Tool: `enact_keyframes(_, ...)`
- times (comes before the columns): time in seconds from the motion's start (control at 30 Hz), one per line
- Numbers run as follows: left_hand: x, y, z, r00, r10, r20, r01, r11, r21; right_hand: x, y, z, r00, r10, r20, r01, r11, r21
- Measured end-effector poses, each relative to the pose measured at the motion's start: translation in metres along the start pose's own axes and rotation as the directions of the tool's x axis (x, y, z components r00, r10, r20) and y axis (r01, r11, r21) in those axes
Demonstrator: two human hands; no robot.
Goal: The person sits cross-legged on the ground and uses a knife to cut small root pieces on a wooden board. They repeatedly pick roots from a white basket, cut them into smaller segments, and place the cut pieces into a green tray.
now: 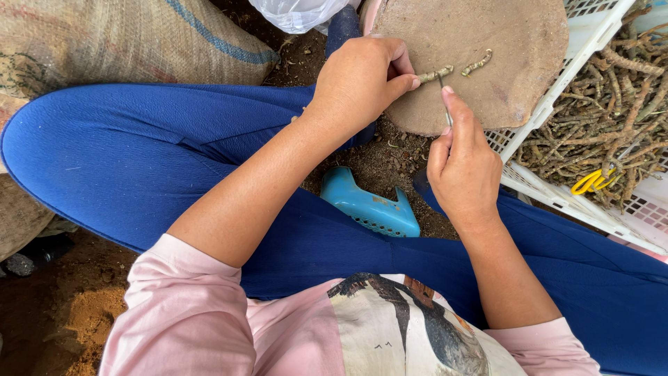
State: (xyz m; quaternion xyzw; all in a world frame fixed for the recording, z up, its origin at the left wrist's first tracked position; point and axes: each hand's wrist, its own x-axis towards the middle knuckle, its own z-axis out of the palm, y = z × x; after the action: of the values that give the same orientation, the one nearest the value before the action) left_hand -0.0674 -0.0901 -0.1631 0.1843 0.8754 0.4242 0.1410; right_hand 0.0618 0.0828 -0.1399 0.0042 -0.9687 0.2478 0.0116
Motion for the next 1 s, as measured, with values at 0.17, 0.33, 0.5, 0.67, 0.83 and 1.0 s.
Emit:
enact_keyframes(0.17,0.0,0.001,0.0,1.0,-0.011,0.005,0.011,1.0,0.011,0.0,0.001,0.002,1.0,-0.021,0.004,0.02,1.0,0.023)
enact_keyframes(0.33,0.001,0.0,0.0,1.0,-0.011,0.0,0.011,1.0,0.009,0.0,-0.002,0.005,1.0,0.007,0.02,-0.007,1.0,-0.007)
enact_keyframes(0.5,-0.004,0.001,0.006,0.999,-0.006,-0.04,0.007,0.999,0.034,-0.002,-0.006,0.012,0.996,0.066,0.054,-0.062,0.995,-0.073)
enact_keyframes(0.67,-0.016,0.006,0.015,0.989,0.094,-0.117,-0.082,0.991,0.106,-0.003,-0.007,0.016,0.995,0.081,0.059,-0.074,0.99,-0.123)
enact_keyframes(0.83,-0.033,0.01,0.018,0.992,0.072,-0.101,-0.06,0.992,0.113,-0.001,-0.007,0.016,0.994,0.079,0.072,-0.068,0.987,-0.148)
enact_keyframes(1.0,-0.035,0.009,0.017,0.986,0.109,-0.129,-0.088,0.983,0.161,0.002,-0.01,0.012,0.995,0.062,0.08,-0.051,0.989,-0.137)
